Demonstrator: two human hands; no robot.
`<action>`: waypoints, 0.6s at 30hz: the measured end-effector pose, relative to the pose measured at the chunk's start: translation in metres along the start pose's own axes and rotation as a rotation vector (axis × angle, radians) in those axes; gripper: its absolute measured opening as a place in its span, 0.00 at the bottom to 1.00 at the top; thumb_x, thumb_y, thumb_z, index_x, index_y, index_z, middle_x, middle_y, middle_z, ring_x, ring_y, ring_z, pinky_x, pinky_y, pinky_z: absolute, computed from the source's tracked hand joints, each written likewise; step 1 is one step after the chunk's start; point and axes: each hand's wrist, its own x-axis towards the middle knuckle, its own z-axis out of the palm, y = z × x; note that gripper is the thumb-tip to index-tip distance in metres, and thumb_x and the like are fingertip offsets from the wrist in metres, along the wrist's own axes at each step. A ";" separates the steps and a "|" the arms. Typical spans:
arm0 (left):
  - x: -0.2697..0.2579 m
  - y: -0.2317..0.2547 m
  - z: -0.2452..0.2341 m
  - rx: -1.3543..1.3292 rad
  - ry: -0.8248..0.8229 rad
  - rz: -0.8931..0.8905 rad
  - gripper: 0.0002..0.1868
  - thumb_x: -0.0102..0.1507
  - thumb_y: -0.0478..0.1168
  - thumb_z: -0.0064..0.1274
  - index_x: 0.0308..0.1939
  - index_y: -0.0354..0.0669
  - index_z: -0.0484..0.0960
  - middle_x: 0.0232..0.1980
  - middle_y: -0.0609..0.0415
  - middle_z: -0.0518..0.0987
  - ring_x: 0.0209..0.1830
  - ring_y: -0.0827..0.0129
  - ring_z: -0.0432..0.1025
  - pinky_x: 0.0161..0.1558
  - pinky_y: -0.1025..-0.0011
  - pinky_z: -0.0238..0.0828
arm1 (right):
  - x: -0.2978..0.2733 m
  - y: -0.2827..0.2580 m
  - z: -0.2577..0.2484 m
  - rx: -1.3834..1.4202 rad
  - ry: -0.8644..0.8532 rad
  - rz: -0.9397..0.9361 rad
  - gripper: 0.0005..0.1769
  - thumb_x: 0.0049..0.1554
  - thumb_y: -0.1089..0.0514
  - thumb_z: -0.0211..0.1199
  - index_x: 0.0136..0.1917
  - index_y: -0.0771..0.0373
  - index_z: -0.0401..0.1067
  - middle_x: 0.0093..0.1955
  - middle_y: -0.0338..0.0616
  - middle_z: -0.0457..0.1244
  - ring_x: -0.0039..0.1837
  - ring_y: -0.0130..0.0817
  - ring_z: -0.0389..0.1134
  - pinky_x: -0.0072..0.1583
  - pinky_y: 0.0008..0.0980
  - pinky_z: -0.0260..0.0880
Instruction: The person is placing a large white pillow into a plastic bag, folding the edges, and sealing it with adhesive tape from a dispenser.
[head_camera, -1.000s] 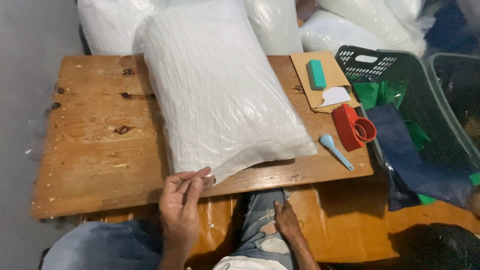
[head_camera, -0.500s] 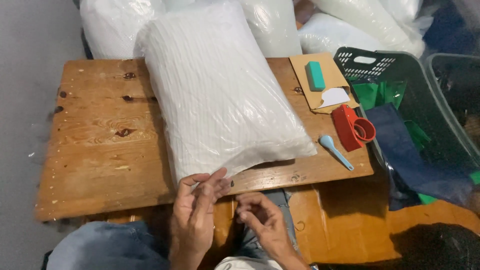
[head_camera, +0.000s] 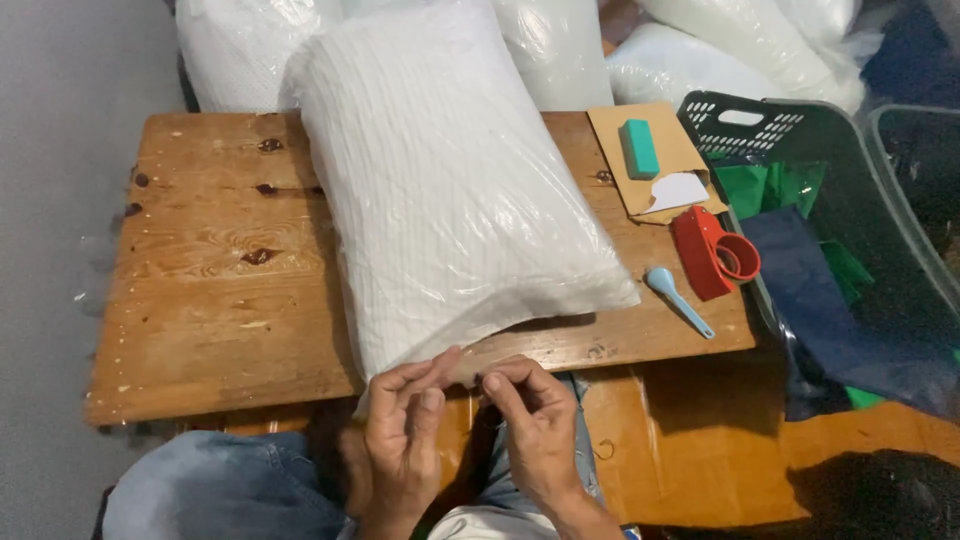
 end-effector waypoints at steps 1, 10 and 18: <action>0.001 -0.001 -0.002 0.001 0.002 0.000 0.17 0.69 0.47 0.45 0.53 0.36 0.72 0.56 0.33 0.85 0.58 0.54 0.81 0.59 0.66 0.79 | -0.001 -0.001 0.000 0.000 -0.002 0.001 0.07 0.57 0.63 0.66 0.37 0.65 0.75 0.35 0.41 0.67 0.40 0.30 0.65 0.47 0.29 0.68; 0.016 0.003 -0.020 0.208 0.020 -0.006 0.15 0.64 0.34 0.55 0.53 0.35 0.70 0.49 0.42 0.88 0.52 0.65 0.83 0.59 0.71 0.76 | 0.007 0.016 -0.018 0.201 -0.078 0.056 0.09 0.62 0.60 0.61 0.46 0.70 0.74 0.44 0.48 0.66 0.39 0.34 0.65 0.46 0.31 0.68; 0.037 -0.015 -0.036 0.808 0.012 0.394 0.14 0.63 0.35 0.61 0.51 0.36 0.79 0.50 0.48 0.83 0.49 0.53 0.77 0.54 0.60 0.73 | 0.018 0.004 -0.019 -0.258 -0.240 -0.076 0.04 0.62 0.61 0.61 0.43 0.62 0.72 0.43 0.40 0.66 0.46 0.28 0.65 0.49 0.27 0.66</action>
